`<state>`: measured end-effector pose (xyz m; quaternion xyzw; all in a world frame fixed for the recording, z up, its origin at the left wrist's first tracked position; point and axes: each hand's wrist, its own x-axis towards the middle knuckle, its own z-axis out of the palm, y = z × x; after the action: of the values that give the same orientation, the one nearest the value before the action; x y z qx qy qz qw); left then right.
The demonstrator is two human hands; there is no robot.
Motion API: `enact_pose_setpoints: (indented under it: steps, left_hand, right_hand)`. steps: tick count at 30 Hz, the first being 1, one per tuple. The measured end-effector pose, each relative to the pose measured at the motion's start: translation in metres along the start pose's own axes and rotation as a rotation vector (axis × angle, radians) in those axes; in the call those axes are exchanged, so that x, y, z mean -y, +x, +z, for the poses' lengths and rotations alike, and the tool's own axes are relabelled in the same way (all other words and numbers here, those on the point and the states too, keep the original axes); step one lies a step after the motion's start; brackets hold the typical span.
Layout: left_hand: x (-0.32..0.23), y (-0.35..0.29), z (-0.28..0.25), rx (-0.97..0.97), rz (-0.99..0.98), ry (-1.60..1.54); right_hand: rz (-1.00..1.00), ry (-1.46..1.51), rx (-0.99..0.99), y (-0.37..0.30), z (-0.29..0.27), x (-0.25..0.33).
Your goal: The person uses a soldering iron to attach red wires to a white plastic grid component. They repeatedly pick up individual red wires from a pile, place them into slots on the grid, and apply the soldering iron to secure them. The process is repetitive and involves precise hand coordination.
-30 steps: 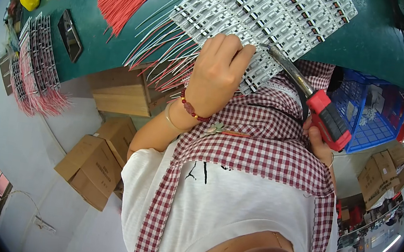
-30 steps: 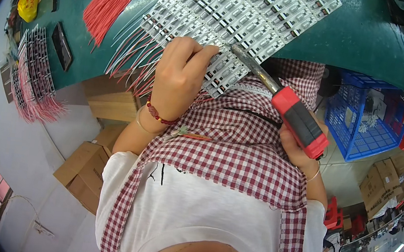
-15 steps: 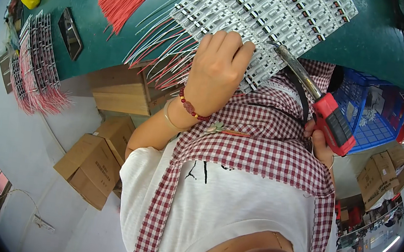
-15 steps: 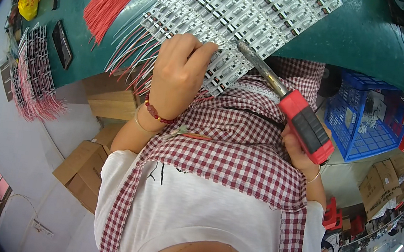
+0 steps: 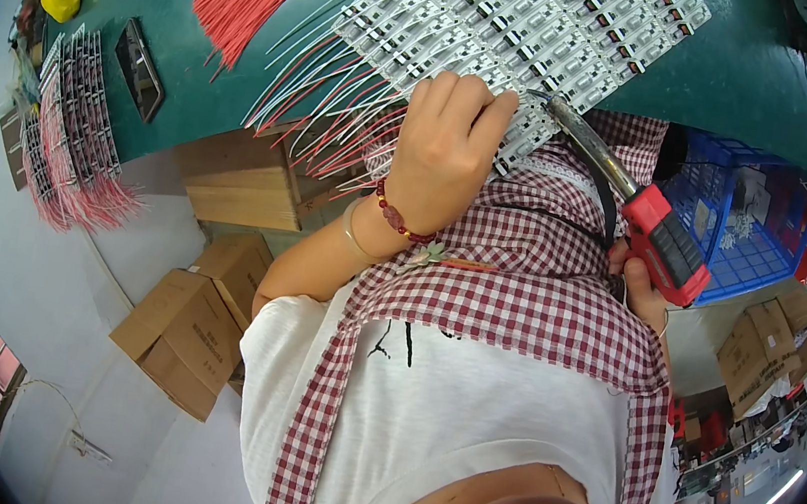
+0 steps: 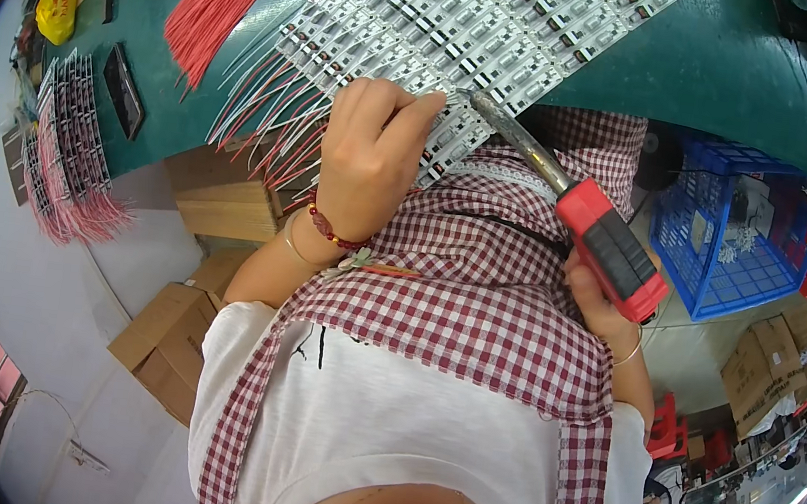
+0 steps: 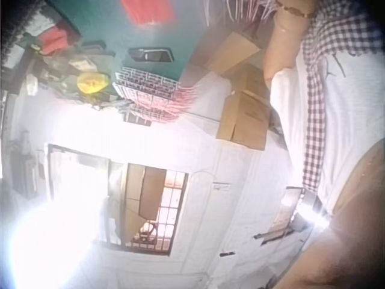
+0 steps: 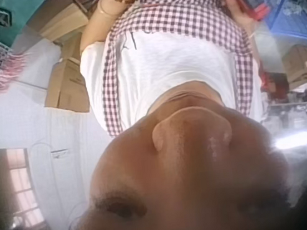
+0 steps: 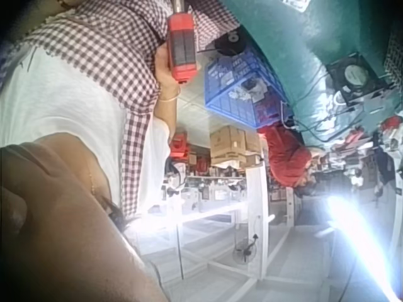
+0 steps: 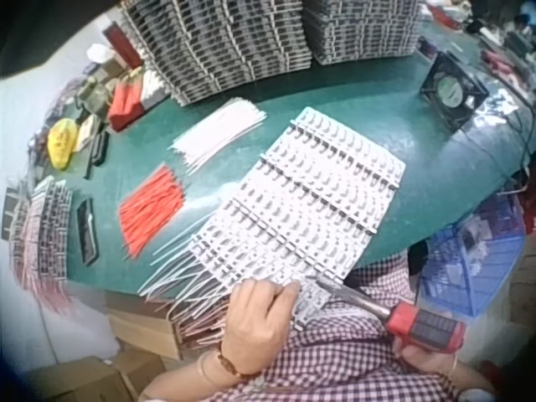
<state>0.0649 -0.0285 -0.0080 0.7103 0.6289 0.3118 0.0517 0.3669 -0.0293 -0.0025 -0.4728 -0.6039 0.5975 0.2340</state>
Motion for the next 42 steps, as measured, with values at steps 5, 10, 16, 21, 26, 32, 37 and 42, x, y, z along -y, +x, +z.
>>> enact_pose_setpoints:
  steps: [5, 10, 16, 21, 26, 32, 37, 42]
  left_hand:
    - [-0.001, 0.0, 0.0, 0.012, -0.003, 0.009]
    - [-0.002, 0.0, 0.0, 0.032, -0.007, 0.026]
    - [-0.004, 0.003, -0.004, 0.052, -0.022, 0.048]
    - [-0.009, 0.002, -0.005, -0.009, 0.0, 0.008]
    - [-0.012, -0.001, 0.005, -0.008, -0.014, -0.024]
    - [-0.012, -0.001, 0.004, -0.009, -0.029, -0.018]
    - [-0.013, 0.0, 0.003, -0.002, -0.035, -0.004]
    - [-0.011, 0.0, 0.003, -0.006, -0.031, 0.007]
  right_hand:
    - [-0.143, -0.235, 0.008, 0.004, -0.002, -0.004]
    - [-0.143, -0.135, -0.005, 0.005, 0.001, 0.002]
    - [-0.089, -0.035, -0.025, -0.001, -0.003, 0.0]
    - [-0.034, 0.048, -0.061, -0.005, 0.0, 0.001]
    - [-0.039, 0.067, -0.054, -0.007, 0.0, -0.001]
    - [-0.108, -0.146, -0.009, -0.005, -0.003, -0.004]
    - [-0.16, -0.162, -0.012, -0.006, -0.002, -0.004]
    - [-0.105, -0.128, -0.016, -0.006, -0.002, -0.001]
